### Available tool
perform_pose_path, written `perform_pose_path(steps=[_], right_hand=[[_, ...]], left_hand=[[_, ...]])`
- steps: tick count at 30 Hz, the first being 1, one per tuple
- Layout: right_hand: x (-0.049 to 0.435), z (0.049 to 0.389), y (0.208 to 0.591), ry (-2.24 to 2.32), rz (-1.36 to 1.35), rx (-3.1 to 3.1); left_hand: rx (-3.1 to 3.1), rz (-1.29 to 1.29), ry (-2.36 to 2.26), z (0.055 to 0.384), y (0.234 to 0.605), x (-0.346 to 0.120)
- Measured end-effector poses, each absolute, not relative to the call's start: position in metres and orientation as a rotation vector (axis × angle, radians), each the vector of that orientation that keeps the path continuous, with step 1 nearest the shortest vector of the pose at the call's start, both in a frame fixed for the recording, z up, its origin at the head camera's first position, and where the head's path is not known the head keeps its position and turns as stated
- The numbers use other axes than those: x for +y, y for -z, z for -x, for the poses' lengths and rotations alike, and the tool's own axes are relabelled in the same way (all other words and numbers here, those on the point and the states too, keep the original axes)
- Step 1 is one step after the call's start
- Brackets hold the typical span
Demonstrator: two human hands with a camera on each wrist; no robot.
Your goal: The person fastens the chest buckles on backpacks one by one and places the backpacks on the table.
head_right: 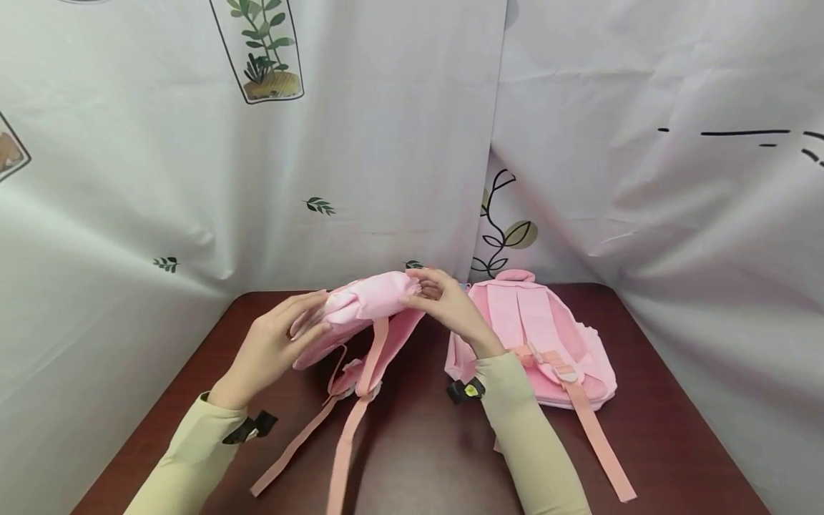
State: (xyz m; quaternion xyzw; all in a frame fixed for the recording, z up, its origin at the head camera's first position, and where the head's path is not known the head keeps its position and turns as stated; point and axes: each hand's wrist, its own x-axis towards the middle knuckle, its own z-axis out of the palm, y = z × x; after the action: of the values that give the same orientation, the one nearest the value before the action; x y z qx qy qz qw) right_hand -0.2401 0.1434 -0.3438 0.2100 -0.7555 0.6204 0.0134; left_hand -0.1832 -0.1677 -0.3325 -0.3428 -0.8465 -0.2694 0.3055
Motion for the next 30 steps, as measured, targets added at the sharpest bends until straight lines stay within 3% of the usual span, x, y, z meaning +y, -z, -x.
perform_pose_path(steps=[7,18,30], right_hand=[[0.136,0.237,0.349,-1.751,-0.705,-2.295],[0.121,0.238,0.353,-1.807,-0.461,-2.13],[0.113,0.234,0.352,-1.721,-0.645,-2.069]], left_hand=[[-2.254,0.87,0.797,0.185,0.334,-0.174],[-2.325,0.987,0.806,0.179,0.329,-0.174],[-2.295,0.993,0.503,0.185,0.318,-0.148]])
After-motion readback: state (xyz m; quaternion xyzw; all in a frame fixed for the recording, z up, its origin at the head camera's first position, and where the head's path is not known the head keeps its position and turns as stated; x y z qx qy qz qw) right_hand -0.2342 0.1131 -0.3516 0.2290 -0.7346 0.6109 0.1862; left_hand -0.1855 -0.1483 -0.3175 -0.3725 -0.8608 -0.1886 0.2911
